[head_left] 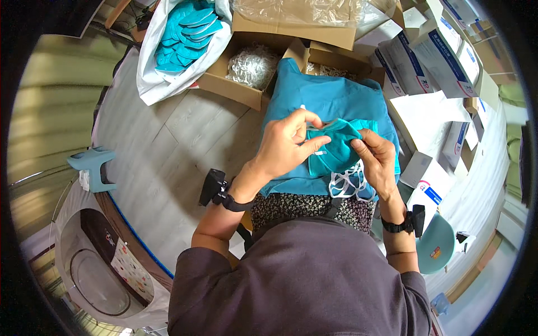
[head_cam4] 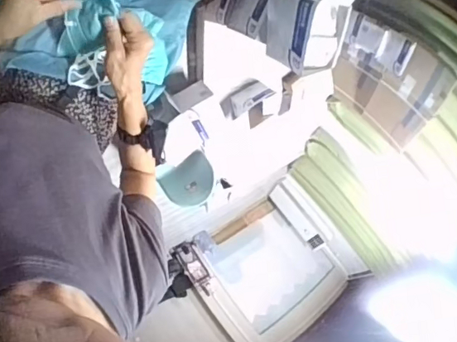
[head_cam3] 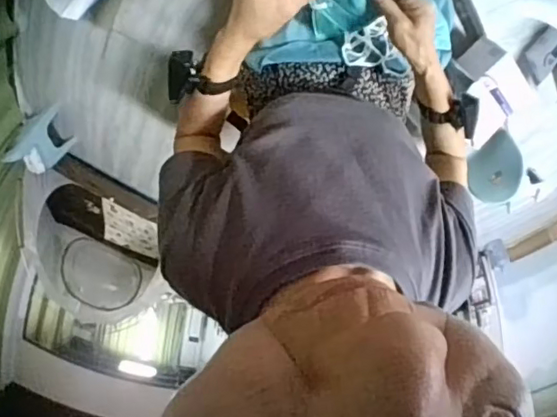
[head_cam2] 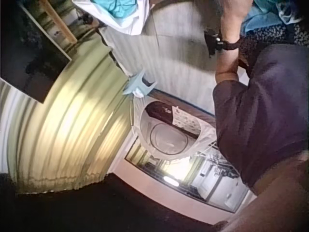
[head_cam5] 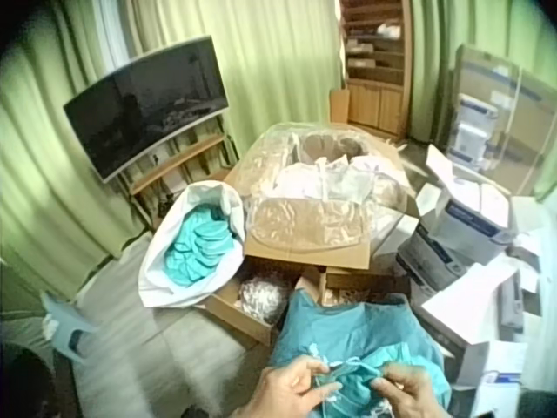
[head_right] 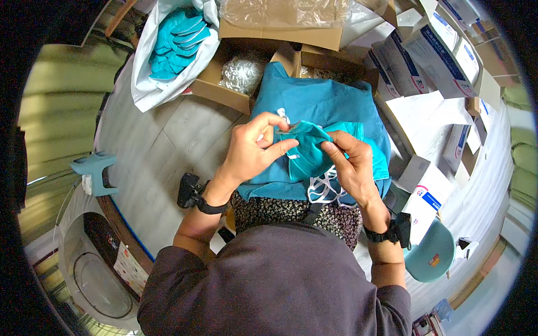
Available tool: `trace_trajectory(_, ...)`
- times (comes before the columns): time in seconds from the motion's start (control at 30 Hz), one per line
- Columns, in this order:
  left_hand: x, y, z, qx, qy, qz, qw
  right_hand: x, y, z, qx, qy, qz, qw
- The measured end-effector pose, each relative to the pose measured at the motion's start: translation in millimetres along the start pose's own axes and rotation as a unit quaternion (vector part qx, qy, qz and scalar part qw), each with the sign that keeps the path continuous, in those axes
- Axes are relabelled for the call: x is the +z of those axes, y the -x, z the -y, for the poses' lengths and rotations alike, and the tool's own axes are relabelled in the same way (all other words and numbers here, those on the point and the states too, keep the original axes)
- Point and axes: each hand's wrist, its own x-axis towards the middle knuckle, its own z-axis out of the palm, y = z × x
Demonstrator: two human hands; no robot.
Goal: Inspect and organize medical face masks and sterile packaging.
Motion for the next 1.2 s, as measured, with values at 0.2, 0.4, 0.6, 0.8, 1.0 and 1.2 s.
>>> trace_trajectory(0.2, -4.6, 2.0, 6.6, -0.055, 0.010, 0.144, 0.988, -7.9, 0.8, -4.5, 0.026, -0.071, -0.019, 0.997)
trace_trajectory(0.4, 2.1, 13.2, 11.4, -0.129, 0.176, 0.264, 0.939, -19.4, -10.6, -13.7, 0.038, -0.079, -0.055, 0.995)
trace_trajectory(0.6, -2.1, 12.6, 3.9, -0.150, 0.227, 0.346, 0.898, -38.4, -17.5, -9.2, 0.022, 0.006, -0.043, 0.999)
trace_trajectory(0.8, -48.5, 8.6, -12.1, -0.173, 0.271, 0.392, 0.862, -94.0, -20.6, -16.4, 0.022, 0.028, -0.126, 0.991)
trace_trajectory(1.0, -64.0, 17.0, -4.7, -0.107, 0.471, 0.243, 0.841, -110.0, -12.3, -21.1, 0.058, -0.035, -0.132, 0.989)
trace_trajectory(1.2, -22.6, 1.9, -12.5, -0.255, 0.722, 0.120, 0.631, -76.0, -15.7, -47.8, 0.098, 0.099, -0.013, 0.990)
